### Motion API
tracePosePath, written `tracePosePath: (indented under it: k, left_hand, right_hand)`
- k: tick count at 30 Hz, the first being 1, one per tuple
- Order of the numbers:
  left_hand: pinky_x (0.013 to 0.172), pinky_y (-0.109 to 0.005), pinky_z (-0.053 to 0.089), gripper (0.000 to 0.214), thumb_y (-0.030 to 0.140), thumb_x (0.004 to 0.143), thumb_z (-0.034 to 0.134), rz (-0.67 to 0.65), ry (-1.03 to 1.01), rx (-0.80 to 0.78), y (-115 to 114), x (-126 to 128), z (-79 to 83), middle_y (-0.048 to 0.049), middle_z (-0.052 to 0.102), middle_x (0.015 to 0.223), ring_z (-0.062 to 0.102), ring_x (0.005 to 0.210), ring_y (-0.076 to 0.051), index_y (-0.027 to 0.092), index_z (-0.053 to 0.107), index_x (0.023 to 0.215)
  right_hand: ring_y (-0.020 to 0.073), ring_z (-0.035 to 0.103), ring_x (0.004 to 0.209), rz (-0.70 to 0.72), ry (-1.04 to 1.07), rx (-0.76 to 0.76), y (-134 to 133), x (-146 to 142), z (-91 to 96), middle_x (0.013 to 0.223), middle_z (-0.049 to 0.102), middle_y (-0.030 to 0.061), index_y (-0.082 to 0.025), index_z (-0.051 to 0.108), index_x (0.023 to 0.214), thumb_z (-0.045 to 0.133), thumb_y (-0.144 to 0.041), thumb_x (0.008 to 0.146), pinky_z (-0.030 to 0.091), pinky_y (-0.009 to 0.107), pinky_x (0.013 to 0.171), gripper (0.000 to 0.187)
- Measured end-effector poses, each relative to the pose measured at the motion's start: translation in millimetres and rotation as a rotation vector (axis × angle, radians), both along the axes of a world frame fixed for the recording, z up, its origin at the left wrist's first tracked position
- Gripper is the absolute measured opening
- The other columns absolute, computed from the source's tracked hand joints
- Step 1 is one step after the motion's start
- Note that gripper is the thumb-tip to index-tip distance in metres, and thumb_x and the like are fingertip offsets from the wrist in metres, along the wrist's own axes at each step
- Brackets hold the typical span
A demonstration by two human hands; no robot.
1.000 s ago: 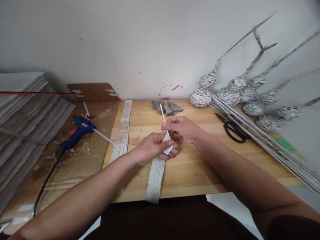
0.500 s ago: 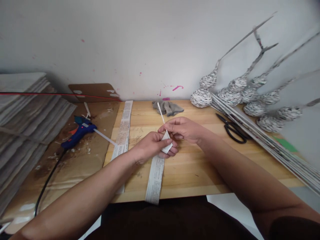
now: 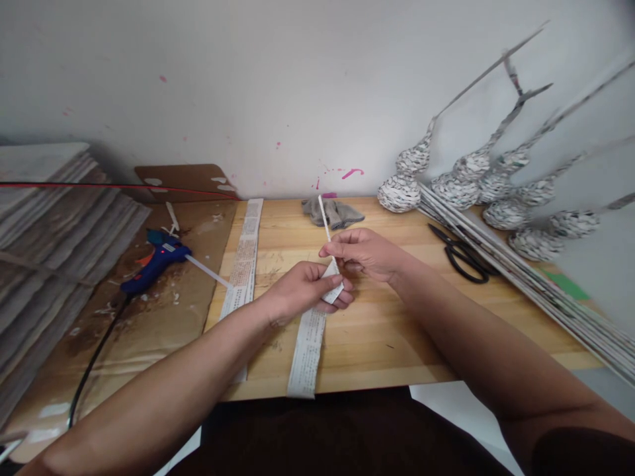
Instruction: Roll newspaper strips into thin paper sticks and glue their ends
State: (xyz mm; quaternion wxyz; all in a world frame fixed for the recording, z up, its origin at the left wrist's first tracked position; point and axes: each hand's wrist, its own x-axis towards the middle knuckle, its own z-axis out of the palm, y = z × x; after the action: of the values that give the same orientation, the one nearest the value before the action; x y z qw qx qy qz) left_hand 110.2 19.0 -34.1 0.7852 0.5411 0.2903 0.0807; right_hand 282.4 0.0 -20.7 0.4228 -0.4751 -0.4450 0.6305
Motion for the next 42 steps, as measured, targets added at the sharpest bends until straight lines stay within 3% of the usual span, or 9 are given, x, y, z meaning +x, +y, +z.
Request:
tracePosePath:
  k: [4,10,16,22,26,34,36,40,42]
  left_hand:
    - [0.075,-0.031,0.052,0.028,0.038,0.082,0.065,-0.014,0.008,0.014,-1,1,0.4,-0.0108,0.072,0.086,0.068,0.081,-0.018,0.012,0.068,0.092]
    - [0.071,-0.029,0.052,0.028,0.037,0.081,0.066,0.01,-0.017,0.0,0,0,-1.9,-0.0112,0.072,0.086,0.068,0.08,-0.018,0.011,0.067,0.093]
    - [0.073,-0.03,0.052,0.032,0.041,0.08,0.067,-0.011,0.016,0.014,-1,0,0.3,-0.0121,0.072,0.088,0.068,0.081,-0.018,0.011,0.067,0.093]
    - [0.074,-0.032,0.053,0.031,0.04,0.08,0.066,-0.012,0.009,0.015,0,-1,-1.8,-0.0118,0.072,0.089,0.069,0.083,-0.019,0.012,0.067,0.094]
    - [0.074,-0.031,0.052,0.028,0.038,0.083,0.064,-0.017,0.021,0.016,-1,0,-0.5,-0.0111,0.072,0.088,0.068,0.082,-0.018,0.012,0.067,0.094]
    - [0.076,-0.031,0.052,0.023,0.032,0.086,0.06,-0.012,0.054,0.017,-5,2,4.7,-0.0112,0.072,0.088,0.068,0.081,-0.017,0.012,0.068,0.093]
    - [0.076,-0.031,0.052,0.024,0.033,0.085,0.06,-0.019,0.054,0.007,-4,2,5.1,-0.0117,0.072,0.088,0.069,0.081,-0.017,0.012,0.068,0.093]
    - [0.078,-0.034,0.053,0.028,0.037,0.083,0.063,-0.005,0.033,-0.017,-2,1,4.3,-0.0128,0.072,0.088,0.069,0.082,-0.019,0.012,0.067,0.093]
    - [0.077,-0.034,0.053,0.029,0.038,0.083,0.064,0.005,0.019,-0.015,-1,1,3.0,-0.0128,0.072,0.087,0.069,0.082,-0.02,0.011,0.067,0.093]
  right_hand:
    - [0.0034,0.033,0.041,-0.158,0.006,0.01,1,-3,-2.0,0.047,0.043,-0.0066,-0.015,0.052,0.058,0.08,-0.039,0.064,0.019,0.018,0.037,0.037]
    - [0.0053,0.039,0.046,0.043,0.001,0.002,0,3,0.4,0.054,0.05,-0.0028,-0.011,0.069,0.085,0.073,-0.044,0.072,0.019,0.019,0.037,0.035]
    - [0.0031,0.03,0.04,-0.168,-0.009,-0.002,2,-1,-1.9,0.047,0.042,-0.0071,-0.015,0.056,0.06,0.082,-0.039,0.061,0.014,0.019,0.035,0.036]
    - [0.0045,0.035,0.044,0.011,0.038,-0.016,1,3,-1.0,0.054,0.049,-0.0034,-0.012,0.068,0.082,0.075,-0.043,0.07,0.016,0.019,0.037,0.034]
    - [0.0038,0.034,0.043,-0.145,0.026,-0.022,2,1,-0.8,0.05,0.044,-0.0056,-0.013,0.06,0.065,0.081,-0.036,0.061,0.015,0.018,0.037,0.032]
    - [0.0029,0.03,0.042,-0.21,-0.033,0.029,0,-4,-0.5,0.048,0.041,-0.0074,-0.016,0.048,0.055,0.083,-0.04,0.056,0.017,0.019,0.037,0.043]
    - [0.0035,0.031,0.043,-0.159,-0.024,0.034,0,-1,0.4,0.05,0.043,-0.0064,-0.015,0.055,0.062,0.08,-0.044,0.061,0.017,0.019,0.038,0.038]
    - [0.0039,0.033,0.043,0.127,0.039,-0.016,1,7,0.5,0.054,0.048,-0.0037,-0.011,0.069,0.089,0.069,-0.046,0.075,0.016,0.02,0.038,0.038]
    - [0.0032,0.032,0.042,0.153,0.059,-0.022,2,9,-1.2,0.054,0.049,-0.0035,-0.01,0.069,0.088,0.07,-0.042,0.076,0.016,0.019,0.039,0.035]
